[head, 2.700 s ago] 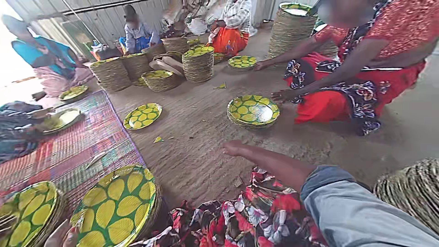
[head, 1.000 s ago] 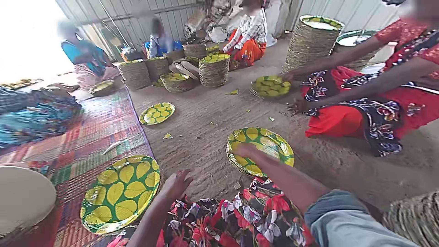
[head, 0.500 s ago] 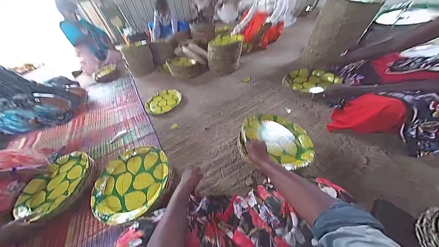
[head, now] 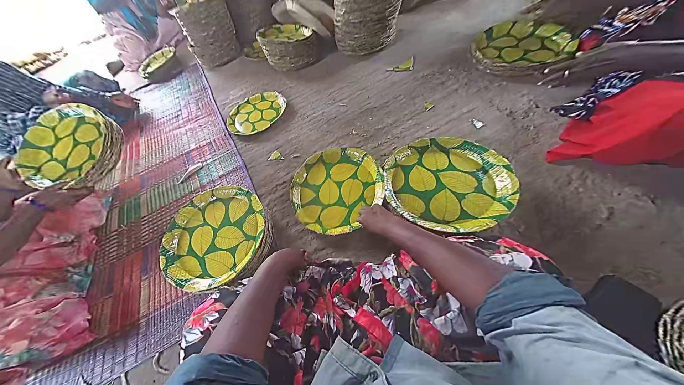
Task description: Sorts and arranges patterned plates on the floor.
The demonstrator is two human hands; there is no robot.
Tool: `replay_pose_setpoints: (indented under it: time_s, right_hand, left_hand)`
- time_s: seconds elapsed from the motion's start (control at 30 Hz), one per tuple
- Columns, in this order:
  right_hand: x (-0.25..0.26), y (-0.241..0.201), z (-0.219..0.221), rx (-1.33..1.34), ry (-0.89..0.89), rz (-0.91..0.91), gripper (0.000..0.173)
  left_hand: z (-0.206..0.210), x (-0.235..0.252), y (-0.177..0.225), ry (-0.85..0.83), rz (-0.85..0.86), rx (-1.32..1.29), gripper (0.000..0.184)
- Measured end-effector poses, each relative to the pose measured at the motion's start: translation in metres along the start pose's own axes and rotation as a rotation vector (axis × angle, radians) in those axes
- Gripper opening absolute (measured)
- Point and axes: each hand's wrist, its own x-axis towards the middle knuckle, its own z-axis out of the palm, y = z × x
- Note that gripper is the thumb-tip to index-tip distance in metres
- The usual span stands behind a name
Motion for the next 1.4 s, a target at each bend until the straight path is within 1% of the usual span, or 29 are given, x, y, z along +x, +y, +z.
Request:
replay_pose_setpoints:
  time_s: [0.13, 0.2, 0.23, 0.27, 0.3, 0.33, 0.37, 0.4, 0.43, 0.47, 0.5, 0.53, 0.57, 0.63, 0.73, 0.87, 0.9, 0.93, 0.97, 1.03, 1.07, 1.1, 1.13, 1.17, 1.23, 1.27, 1.3, 1.33, 1.4]
  right_hand:
    - [-0.014, -0.006, -0.014, 0.029, -0.137, 0.019, 0.029]
    - [-0.018, 0.005, -0.016, 0.111, -0.054, 0.027, 0.034]
    - [-0.018, 0.013, -0.015, 0.198, 0.064, 0.052, 0.040]
    - [-0.019, 0.019, -0.016, 0.270, 0.186, 0.118, 0.049]
    - [-0.022, 0.022, -0.018, 0.328, 0.281, 0.218, 0.065]
    - [-0.024, 0.025, -0.021, 0.388, 0.317, 0.333, 0.083]
    - [-0.027, 0.025, -0.022, 0.447, 0.296, 0.442, 0.095]
    - [-0.030, 0.026, -0.020, 0.475, 0.234, 0.530, 0.096]
    - [-0.030, 0.029, -0.016, 0.467, 0.159, 0.591, 0.088]
    - [-0.030, 0.031, -0.013, 0.435, 0.107, 0.627, 0.070]
    - [-0.030, 0.032, -0.010, 0.407, 0.089, 0.647, 0.052]
    - [-0.030, 0.033, -0.010, 0.388, 0.081, 0.669, 0.042]
    - [-0.030, 0.032, -0.011, 0.382, 0.089, 0.688, 0.038]
    - [-0.030, 0.033, -0.015, 0.399, 0.124, 0.721, 0.039]
    - [-0.029, 0.045, -0.018, 0.420, 0.154, 0.717, 0.047]
    - [-0.035, 0.054, -0.025, 0.330, 0.182, 0.721, 0.065]
    - [-0.035, 0.054, -0.025, 0.311, 0.235, 0.698, 0.062]
    - [-0.034, 0.053, -0.025, 0.289, 0.325, 0.647, 0.055]
    - [-0.032, 0.051, -0.024, 0.255, 0.430, 0.572, 0.047]
    - [-0.028, 0.035, -0.020, 0.195, 0.574, 0.350, 0.036]
    - [-0.023, 0.025, -0.013, 0.157, 0.625, 0.209, 0.034]
    - [-0.020, 0.012, -0.006, 0.151, 0.609, 0.076, 0.035]
    - [-0.018, 0.001, 0.001, 0.154, 0.528, -0.044, 0.037]
    - [-0.014, -0.007, 0.007, 0.168, 0.406, -0.154, 0.037]
    - [-0.005, -0.015, 0.014, 0.163, 0.114, -0.293, 0.041]
    - [-0.002, -0.014, 0.014, 0.134, 0.026, -0.302, 0.049]
    - [-0.001, -0.011, 0.013, 0.132, 0.032, -0.268, 0.054]
    - [-0.004, -0.004, 0.009, 0.168, 0.119, -0.182, 0.055]
    - [-0.013, 0.013, -0.004, 0.253, 0.323, 0.142, 0.054]
  left_hand:
    - [-0.005, -0.010, -0.008, -0.003, -0.232, -0.080, 0.060]
    - [-0.010, -0.010, 0.004, 0.111, -0.323, -0.023, 0.060]
    - [-0.011, -0.008, 0.011, 0.244, -0.310, 0.004, 0.055]
    - [-0.013, -0.004, 0.017, 0.398, -0.237, 0.012, 0.054]
    - [-0.016, -0.003, 0.023, 0.529, -0.117, -0.010, 0.055]
    - [-0.018, -0.001, 0.031, 0.612, 0.012, -0.016, 0.061]
    - [-0.017, 0.005, 0.038, 0.630, 0.116, -0.009, 0.070]
    - [-0.012, 0.013, 0.045, 0.591, 0.188, -0.020, 0.079]
    - [-0.004, 0.022, 0.052, 0.536, 0.230, -0.047, 0.086]
    - [0.005, 0.032, 0.058, 0.491, 0.243, -0.063, 0.088]
    - [0.012, 0.038, 0.064, 0.445, 0.230, -0.051, 0.085]
    - [0.016, 0.041, 0.071, 0.401, 0.212, -0.018, 0.085]
    - [0.017, 0.040, 0.077, 0.378, 0.208, 0.010, 0.078]
    - [0.013, 0.032, 0.087, 0.336, 0.235, 0.011, 0.055]
    - [0.013, 0.029, 0.090, 0.310, 0.260, 0.013, 0.052]
    - [0.003, 0.033, 0.081, 0.308, 0.300, -0.108, 0.041]
    - [0.001, 0.033, 0.076, 0.364, 0.319, -0.154, 0.043]
    - [-0.001, 0.031, 0.072, 0.472, 0.328, -0.213, 0.047]
    - [-0.003, 0.028, 0.070, 0.625, 0.331, -0.281, 0.052]
    - [-0.008, 0.026, 0.067, 1.034, 0.341, -0.360, 0.060]
    - [-0.011, 0.029, 0.066, 1.245, 0.340, -0.360, 0.060]
    - [-0.014, 0.033, 0.065, 1.378, 0.330, -0.344, 0.059]
    - [-0.015, 0.034, 0.063, 1.372, 0.318, -0.335, 0.058]
    - [-0.012, 0.034, 0.060, 1.232, 0.299, -0.334, 0.059]
    - [-0.003, 0.039, 0.055, 0.811, 0.247, -0.313, 0.062]
    - [0.004, 0.047, 0.054, 0.648, 0.223, -0.280, 0.065]
    - [0.010, 0.053, 0.053, 0.525, 0.199, -0.241, 0.068]
    - [0.013, 0.055, 0.054, 0.470, 0.183, -0.213, 0.072]
    - [0.011, 0.053, 0.060, 0.448, 0.158, -0.208, 0.074]
